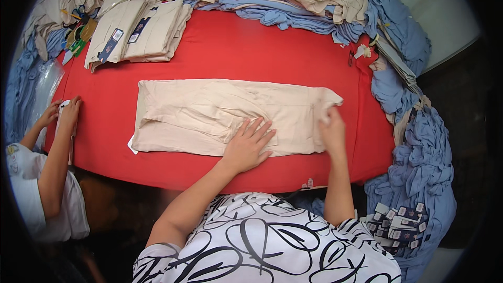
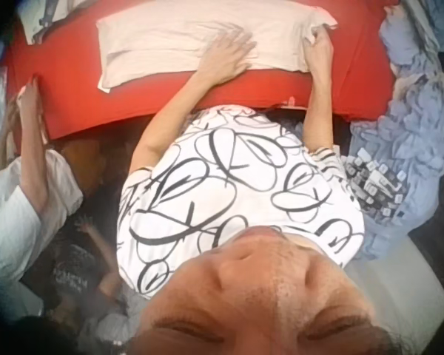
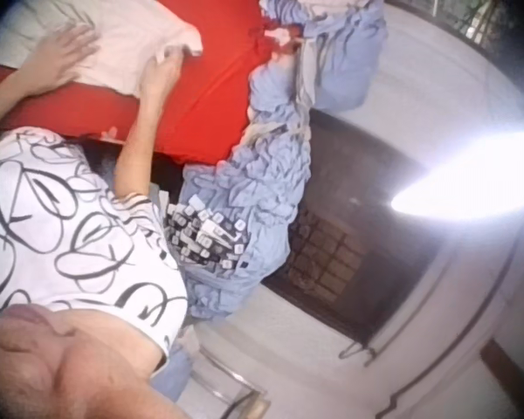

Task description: The person folds a light-colored shirt on a red table by placing a cardboard template on the fabric, folding the sleeves and sides over it, and then removing the cardboard.

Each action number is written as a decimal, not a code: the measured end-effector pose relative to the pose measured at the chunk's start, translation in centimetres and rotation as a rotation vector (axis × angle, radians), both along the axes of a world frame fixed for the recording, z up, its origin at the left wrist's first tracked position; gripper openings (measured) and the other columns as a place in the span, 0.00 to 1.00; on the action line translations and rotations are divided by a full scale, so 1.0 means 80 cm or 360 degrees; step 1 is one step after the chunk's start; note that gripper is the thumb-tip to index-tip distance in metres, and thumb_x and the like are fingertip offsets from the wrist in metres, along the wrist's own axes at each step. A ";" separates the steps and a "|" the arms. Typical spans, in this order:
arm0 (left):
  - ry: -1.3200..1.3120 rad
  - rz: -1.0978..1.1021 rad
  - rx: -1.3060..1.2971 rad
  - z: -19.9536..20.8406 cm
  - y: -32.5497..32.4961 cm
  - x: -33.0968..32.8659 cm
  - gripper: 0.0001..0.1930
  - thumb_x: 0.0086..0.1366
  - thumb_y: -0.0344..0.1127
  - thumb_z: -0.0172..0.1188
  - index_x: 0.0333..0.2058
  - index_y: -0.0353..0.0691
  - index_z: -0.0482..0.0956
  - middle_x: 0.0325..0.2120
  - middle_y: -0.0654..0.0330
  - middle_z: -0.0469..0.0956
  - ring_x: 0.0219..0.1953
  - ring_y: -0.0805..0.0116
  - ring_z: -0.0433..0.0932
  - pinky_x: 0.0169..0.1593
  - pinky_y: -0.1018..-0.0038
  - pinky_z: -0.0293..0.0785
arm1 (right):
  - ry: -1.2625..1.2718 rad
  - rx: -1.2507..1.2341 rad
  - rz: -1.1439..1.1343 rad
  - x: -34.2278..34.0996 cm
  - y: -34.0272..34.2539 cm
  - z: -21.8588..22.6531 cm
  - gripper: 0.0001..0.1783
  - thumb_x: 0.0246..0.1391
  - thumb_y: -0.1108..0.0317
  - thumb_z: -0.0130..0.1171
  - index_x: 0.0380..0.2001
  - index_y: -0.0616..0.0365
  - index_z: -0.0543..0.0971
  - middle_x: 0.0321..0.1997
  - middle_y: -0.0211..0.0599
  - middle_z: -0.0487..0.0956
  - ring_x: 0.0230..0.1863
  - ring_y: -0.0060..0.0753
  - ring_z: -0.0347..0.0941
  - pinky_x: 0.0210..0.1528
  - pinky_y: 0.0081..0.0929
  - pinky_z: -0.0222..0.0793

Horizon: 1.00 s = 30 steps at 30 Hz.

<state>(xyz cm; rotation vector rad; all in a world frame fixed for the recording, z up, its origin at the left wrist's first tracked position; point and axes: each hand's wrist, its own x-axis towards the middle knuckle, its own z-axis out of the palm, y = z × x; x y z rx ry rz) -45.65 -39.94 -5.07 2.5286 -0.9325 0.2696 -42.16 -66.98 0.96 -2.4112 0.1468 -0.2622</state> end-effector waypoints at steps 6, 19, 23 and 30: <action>0.0058 0.0044 -0.0157 0.006 -0.002 0.002 0.22 0.59 0.47 0.61 0.48 0.41 0.78 0.56 0.54 0.72 0.65 0.53 0.62 0.68 0.52 0.55 | 0.0222 -0.0024 0.0853 -0.031 0.086 -0.026 0.27 0.57 0.62 0.62 0.57 0.61 0.70 0.66 0.49 0.62 0.46 0.45 0.76 0.50 0.36 0.75; 0.0133 0.0683 -0.0134 0.037 -0.083 0.019 0.19 0.57 0.35 0.65 0.46 0.37 0.74 0.40 0.52 0.75 0.42 0.53 0.75 0.43 0.64 0.74 | 0.0434 0.0105 0.0352 0.014 -0.010 -0.057 0.24 0.55 0.58 0.62 0.47 0.68 0.74 0.29 0.46 0.80 0.32 0.46 0.77 0.38 0.38 0.71; 0.0058 0.0570 -0.0295 0.038 -0.091 0.023 0.22 0.56 0.31 0.63 0.50 0.36 0.71 0.45 0.48 0.71 0.42 0.47 0.76 0.43 0.59 0.75 | 0.0328 0.0058 0.0344 0.015 -0.006 -0.058 0.24 0.55 0.58 0.62 0.44 0.69 0.74 0.26 0.43 0.79 0.28 0.36 0.77 0.33 0.36 0.72; 0.0398 0.0908 -0.0354 0.041 -0.041 0.031 0.24 0.56 0.27 0.61 0.53 0.33 0.69 0.52 0.45 0.67 0.42 0.41 0.77 0.43 0.55 0.76 | 0.0636 0.0807 0.0157 0.023 0.004 -0.043 0.20 0.55 0.59 0.63 0.41 0.68 0.75 0.24 0.35 0.76 0.25 0.24 0.74 0.26 0.26 0.69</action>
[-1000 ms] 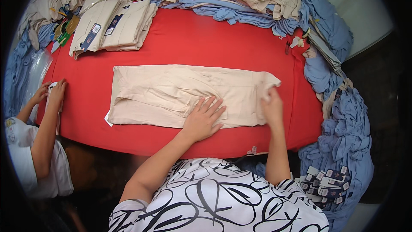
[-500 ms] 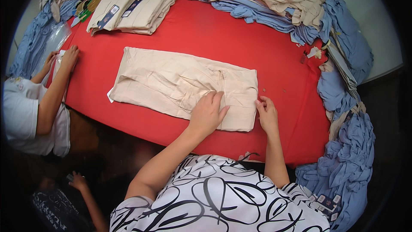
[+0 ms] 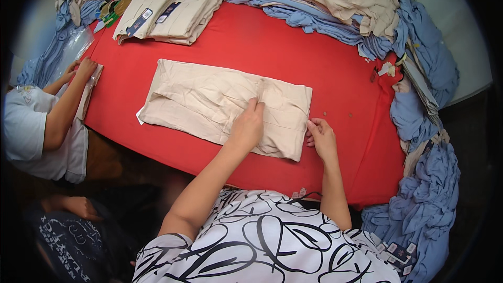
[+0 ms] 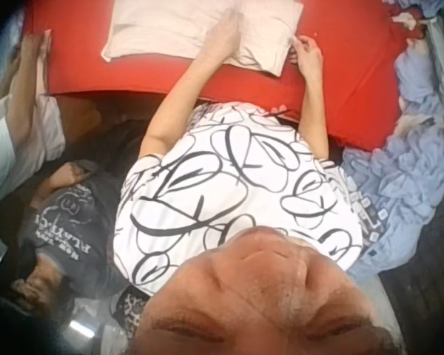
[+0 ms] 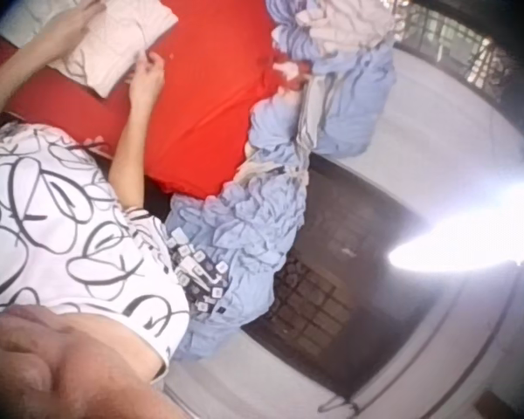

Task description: The person folds a light-colored shirt on a red table by placing a cardboard template on the fabric, folding the sleeves and sides over it, and then removing the cardboard.

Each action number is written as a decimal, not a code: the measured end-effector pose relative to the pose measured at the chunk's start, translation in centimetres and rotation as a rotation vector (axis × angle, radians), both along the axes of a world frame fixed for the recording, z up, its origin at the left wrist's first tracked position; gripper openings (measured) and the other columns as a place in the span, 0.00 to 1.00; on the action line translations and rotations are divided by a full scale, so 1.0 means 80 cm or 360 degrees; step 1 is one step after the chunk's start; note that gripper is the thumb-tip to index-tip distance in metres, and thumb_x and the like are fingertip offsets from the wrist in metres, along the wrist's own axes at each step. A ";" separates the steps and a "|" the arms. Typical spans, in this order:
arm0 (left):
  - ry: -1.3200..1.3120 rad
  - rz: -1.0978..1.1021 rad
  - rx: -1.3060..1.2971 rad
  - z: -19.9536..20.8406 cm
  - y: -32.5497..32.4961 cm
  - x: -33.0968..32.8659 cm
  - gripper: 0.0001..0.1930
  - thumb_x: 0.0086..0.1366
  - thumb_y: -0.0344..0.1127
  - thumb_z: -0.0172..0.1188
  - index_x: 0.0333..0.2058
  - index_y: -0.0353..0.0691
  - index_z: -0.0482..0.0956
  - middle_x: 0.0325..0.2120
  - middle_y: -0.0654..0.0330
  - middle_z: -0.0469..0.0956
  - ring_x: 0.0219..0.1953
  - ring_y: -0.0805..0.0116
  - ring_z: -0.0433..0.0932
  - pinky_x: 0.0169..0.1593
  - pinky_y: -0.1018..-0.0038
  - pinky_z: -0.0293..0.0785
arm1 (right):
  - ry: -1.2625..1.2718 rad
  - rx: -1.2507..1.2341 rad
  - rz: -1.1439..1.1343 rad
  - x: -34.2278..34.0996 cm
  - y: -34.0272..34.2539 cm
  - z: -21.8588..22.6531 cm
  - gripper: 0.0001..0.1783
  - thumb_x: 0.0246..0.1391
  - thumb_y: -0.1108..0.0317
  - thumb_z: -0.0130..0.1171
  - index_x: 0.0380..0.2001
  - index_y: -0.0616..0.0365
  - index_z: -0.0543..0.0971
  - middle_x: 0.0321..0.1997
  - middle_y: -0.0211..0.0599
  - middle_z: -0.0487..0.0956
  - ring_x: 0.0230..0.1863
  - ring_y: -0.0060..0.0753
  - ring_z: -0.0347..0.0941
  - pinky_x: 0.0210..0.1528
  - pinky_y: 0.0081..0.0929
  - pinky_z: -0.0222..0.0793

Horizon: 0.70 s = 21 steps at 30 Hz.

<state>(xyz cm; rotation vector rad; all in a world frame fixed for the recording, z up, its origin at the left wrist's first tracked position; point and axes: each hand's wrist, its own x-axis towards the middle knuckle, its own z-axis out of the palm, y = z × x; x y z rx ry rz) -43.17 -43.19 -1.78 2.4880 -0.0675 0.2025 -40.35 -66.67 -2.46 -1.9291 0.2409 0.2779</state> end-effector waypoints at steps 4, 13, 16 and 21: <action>-0.0287 0.0026 0.0289 0.004 0.002 -0.006 0.27 0.57 0.33 0.63 0.55 0.32 0.69 0.51 0.44 0.69 0.47 0.45 0.75 0.47 0.56 0.73 | -0.0043 -0.0317 0.0186 0.011 -0.004 -0.025 0.14 0.56 0.63 0.62 0.33 0.66 0.75 0.24 0.33 0.76 0.25 0.21 0.71 0.26 0.21 0.66; 0.0440 -0.0009 -0.1089 0.038 0.005 0.003 0.23 0.61 0.41 0.63 0.51 0.35 0.75 0.35 0.44 0.81 0.40 0.51 0.81 0.42 0.60 0.76 | -0.0294 0.0785 0.0752 -0.011 0.078 0.073 0.19 0.66 0.64 0.43 0.48 0.63 0.80 0.64 0.51 0.70 0.69 0.40 0.59 0.74 0.39 0.40; 0.0544 0.0142 -0.1294 0.038 0.066 0.012 0.23 0.63 0.42 0.62 0.53 0.35 0.74 0.35 0.45 0.82 0.41 0.55 0.82 0.41 0.62 0.77 | -0.0326 0.0895 0.0699 -0.006 0.085 0.068 0.17 0.66 0.66 0.46 0.47 0.63 0.80 0.62 0.48 0.72 0.65 0.38 0.64 0.70 0.37 0.51; 0.0499 0.0761 -0.0542 0.035 0.298 -0.003 0.28 0.61 0.47 0.62 0.55 0.32 0.75 0.51 0.46 0.75 0.47 0.56 0.78 0.50 0.61 0.74 | 0.0218 0.0700 0.0605 -0.008 0.091 0.050 0.16 0.65 0.68 0.50 0.51 0.64 0.76 0.59 0.45 0.74 0.56 0.33 0.72 0.56 0.29 0.70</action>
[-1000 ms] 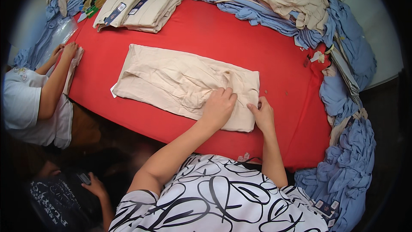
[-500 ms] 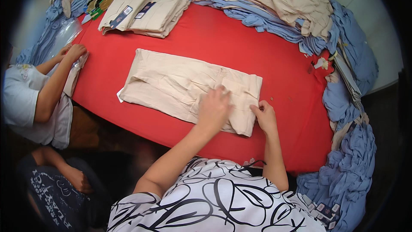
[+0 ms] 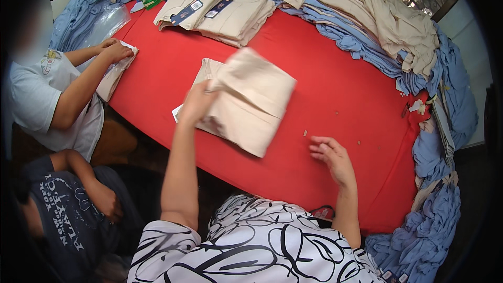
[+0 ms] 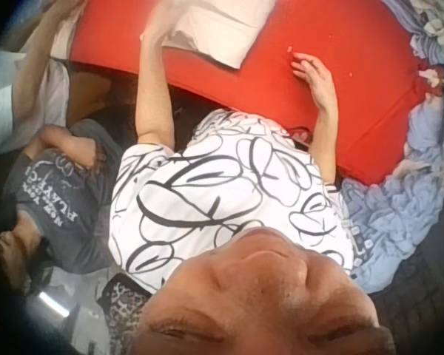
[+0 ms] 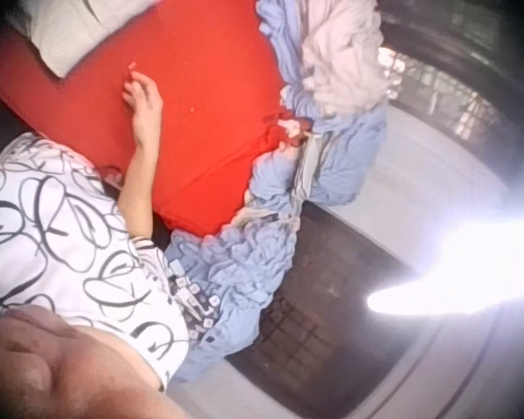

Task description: The person folds a light-colored shirt on a red table by placing a cardboard template on the fabric, folding the sleeves and sides over it, and then removing the cardboard.

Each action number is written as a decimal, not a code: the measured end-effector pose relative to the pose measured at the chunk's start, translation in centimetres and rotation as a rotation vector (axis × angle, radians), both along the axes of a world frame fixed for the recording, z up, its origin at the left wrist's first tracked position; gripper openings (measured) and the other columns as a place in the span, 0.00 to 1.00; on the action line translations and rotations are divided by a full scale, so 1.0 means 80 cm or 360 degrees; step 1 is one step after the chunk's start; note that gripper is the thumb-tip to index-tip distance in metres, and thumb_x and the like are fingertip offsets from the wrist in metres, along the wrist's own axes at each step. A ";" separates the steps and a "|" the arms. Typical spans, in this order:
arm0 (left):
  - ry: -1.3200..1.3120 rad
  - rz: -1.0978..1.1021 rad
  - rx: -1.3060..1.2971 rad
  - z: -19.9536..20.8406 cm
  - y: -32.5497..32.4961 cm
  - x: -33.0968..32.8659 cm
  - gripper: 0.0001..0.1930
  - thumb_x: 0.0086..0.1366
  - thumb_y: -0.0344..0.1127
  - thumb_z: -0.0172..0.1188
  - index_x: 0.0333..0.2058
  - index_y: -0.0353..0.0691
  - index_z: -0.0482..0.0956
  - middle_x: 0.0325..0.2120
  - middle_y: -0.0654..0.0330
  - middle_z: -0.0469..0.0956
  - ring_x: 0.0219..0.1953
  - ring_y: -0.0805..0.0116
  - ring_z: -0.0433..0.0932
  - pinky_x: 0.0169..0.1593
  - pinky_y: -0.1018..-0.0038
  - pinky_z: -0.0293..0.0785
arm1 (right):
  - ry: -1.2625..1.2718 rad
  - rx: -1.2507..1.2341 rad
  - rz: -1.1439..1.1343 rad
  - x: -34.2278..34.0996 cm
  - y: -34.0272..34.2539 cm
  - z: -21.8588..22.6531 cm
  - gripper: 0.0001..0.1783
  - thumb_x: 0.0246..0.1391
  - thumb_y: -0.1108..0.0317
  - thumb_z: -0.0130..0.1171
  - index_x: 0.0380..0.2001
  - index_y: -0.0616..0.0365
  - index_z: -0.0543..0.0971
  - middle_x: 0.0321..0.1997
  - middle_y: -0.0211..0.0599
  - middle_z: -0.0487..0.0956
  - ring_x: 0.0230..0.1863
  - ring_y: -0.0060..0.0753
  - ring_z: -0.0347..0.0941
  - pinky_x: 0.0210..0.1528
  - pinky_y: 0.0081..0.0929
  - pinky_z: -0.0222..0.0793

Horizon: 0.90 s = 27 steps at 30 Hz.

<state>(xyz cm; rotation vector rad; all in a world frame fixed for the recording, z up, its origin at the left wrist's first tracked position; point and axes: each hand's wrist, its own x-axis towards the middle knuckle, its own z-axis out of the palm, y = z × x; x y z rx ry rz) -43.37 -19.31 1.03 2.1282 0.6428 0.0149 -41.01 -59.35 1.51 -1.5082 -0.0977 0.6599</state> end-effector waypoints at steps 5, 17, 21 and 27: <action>0.0176 0.0170 0.0450 -0.036 0.080 0.001 0.30 0.58 0.50 0.64 0.54 0.34 0.77 0.62 0.45 0.64 0.63 0.49 0.63 0.63 0.58 0.63 | 0.0254 -0.0082 0.0275 0.007 0.052 -0.016 0.20 0.66 0.67 0.50 0.57 0.64 0.71 0.58 0.44 0.74 0.53 0.31 0.74 0.53 0.26 0.73; -0.0034 0.0236 0.0382 -0.033 0.014 -0.030 0.16 0.50 0.34 0.72 0.34 0.29 0.81 0.33 0.48 0.80 0.34 0.54 0.80 0.41 0.63 0.75 | -0.1403 -0.0784 0.0140 0.023 0.163 -0.039 0.30 0.64 0.63 0.50 0.66 0.59 0.61 0.73 0.54 0.54 0.73 0.56 0.48 0.73 0.48 0.43; 0.0002 0.0182 0.0325 -0.029 -0.020 -0.028 0.14 0.49 0.32 0.72 0.31 0.29 0.80 0.32 0.49 0.79 0.33 0.54 0.80 0.39 0.63 0.75 | -0.1598 -0.1036 0.0078 0.036 0.141 -0.054 0.22 0.59 0.61 0.58 0.54 0.56 0.75 0.64 0.47 0.67 0.64 0.54 0.61 0.65 0.46 0.57; -0.0376 -0.0197 0.0280 -0.038 -0.135 -0.018 0.13 0.50 0.25 0.69 0.32 0.31 0.74 0.32 0.51 0.75 0.33 0.57 0.77 0.38 0.66 0.75 | -0.1249 -0.1053 0.0381 0.101 0.001 -0.034 0.12 0.54 0.61 0.63 0.35 0.59 0.81 0.44 0.40 0.77 0.51 0.49 0.69 0.54 0.40 0.63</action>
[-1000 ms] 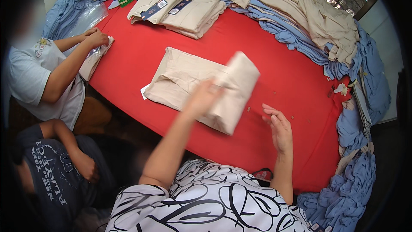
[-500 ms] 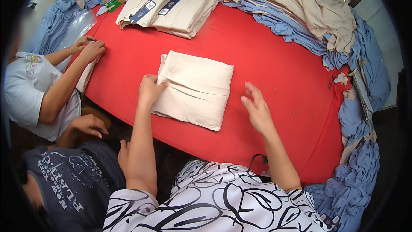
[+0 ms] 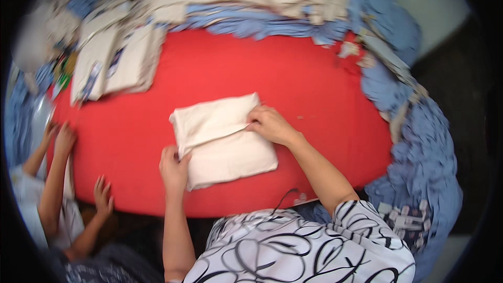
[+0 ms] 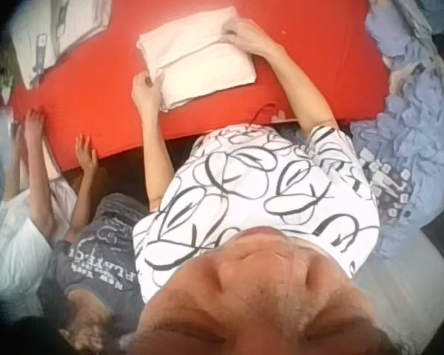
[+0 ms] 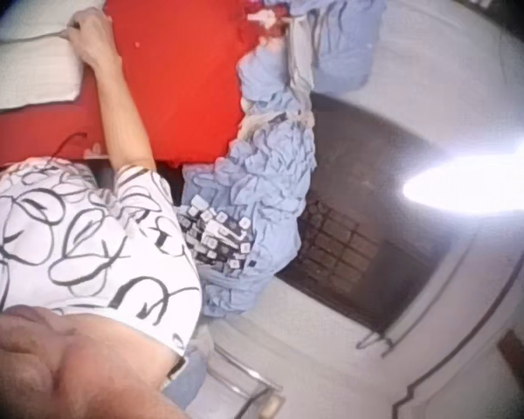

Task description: The person folds a light-colored shirt on a red table by placing a cardboard template on the fabric, folding the sleeves and sides over it, and then removing the cardboard.

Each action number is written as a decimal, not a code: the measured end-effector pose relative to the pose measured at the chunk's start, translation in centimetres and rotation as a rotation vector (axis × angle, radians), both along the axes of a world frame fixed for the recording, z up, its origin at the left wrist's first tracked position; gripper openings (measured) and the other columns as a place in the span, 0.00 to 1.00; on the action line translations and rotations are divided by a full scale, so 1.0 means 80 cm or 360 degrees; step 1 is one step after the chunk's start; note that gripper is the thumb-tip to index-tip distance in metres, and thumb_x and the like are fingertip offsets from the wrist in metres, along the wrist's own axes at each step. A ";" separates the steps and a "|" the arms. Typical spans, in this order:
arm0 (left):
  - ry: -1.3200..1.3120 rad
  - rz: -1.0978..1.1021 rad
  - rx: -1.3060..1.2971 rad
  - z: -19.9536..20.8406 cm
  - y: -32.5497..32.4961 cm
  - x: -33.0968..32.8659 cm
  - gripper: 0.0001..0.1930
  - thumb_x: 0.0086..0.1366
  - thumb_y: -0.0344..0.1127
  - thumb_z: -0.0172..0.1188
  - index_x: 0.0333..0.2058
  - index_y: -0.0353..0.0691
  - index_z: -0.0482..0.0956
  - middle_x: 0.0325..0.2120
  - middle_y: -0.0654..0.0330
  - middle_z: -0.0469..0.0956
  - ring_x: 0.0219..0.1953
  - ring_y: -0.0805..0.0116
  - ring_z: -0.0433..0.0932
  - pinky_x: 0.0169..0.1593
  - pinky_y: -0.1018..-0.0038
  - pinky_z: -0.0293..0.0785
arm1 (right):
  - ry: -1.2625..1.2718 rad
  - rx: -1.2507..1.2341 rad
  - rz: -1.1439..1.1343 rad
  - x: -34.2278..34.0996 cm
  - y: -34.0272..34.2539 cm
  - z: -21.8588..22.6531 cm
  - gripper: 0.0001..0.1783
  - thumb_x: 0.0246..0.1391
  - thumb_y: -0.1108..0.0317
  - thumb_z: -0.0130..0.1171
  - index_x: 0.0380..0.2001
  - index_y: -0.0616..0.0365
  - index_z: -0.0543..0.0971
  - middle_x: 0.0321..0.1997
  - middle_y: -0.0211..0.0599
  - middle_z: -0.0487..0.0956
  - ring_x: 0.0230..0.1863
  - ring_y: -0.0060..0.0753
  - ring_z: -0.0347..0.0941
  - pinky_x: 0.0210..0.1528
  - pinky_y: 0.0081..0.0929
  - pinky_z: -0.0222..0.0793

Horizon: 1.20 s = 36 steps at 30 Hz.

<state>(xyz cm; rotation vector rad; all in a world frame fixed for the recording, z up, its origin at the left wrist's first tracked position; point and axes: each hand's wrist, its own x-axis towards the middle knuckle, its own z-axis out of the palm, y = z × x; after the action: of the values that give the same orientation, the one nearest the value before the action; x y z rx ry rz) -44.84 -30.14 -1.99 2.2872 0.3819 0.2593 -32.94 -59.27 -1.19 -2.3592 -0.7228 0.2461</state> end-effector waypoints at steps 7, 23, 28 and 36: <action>0.0061 -0.0185 -0.0324 0.008 -0.130 -0.002 0.19 0.51 0.21 0.69 0.40 0.34 0.70 0.32 0.56 0.73 0.31 0.65 0.74 0.39 0.70 0.73 | -0.0644 0.0157 -0.0897 0.074 -0.194 0.037 0.09 0.49 0.66 0.66 0.27 0.59 0.80 0.38 0.42 0.79 0.44 0.43 0.73 0.50 0.37 0.68; 0.0206 -0.0361 0.0003 0.000 -0.150 0.004 0.18 0.52 0.24 0.69 0.37 0.34 0.68 0.35 0.51 0.70 0.33 0.54 0.75 0.36 0.63 0.73 | 0.0115 0.1549 -0.2684 0.203 -0.691 0.094 0.35 0.45 0.52 0.74 0.54 0.51 0.71 0.50 0.41 0.75 0.46 0.43 0.73 0.42 0.43 0.76; 0.0120 -0.0247 -0.0081 0.008 -0.159 -0.004 0.17 0.49 0.21 0.69 0.33 0.34 0.68 0.30 0.56 0.68 0.29 0.64 0.72 0.35 0.69 0.72 | 0.0190 0.1392 -0.2378 0.199 -0.749 0.063 0.30 0.44 0.57 0.75 0.50 0.49 0.75 0.38 0.31 0.76 0.37 0.37 0.73 0.38 0.35 0.77; 0.0154 -0.0251 0.0089 0.014 -0.140 -0.019 0.16 0.54 0.32 0.69 0.37 0.36 0.71 0.36 0.52 0.70 0.34 0.56 0.77 0.39 0.64 0.76 | 0.0302 0.2200 -0.2059 0.232 -0.731 0.026 0.18 0.59 0.70 0.59 0.49 0.67 0.73 0.46 0.47 0.76 0.44 0.44 0.77 0.45 0.35 0.83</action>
<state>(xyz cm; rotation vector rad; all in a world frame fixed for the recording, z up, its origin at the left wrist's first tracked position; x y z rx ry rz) -46.38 -41.32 -0.90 2.3760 0.2437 0.0806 -14.41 -117.78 0.90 -1.0210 0.6635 -0.4630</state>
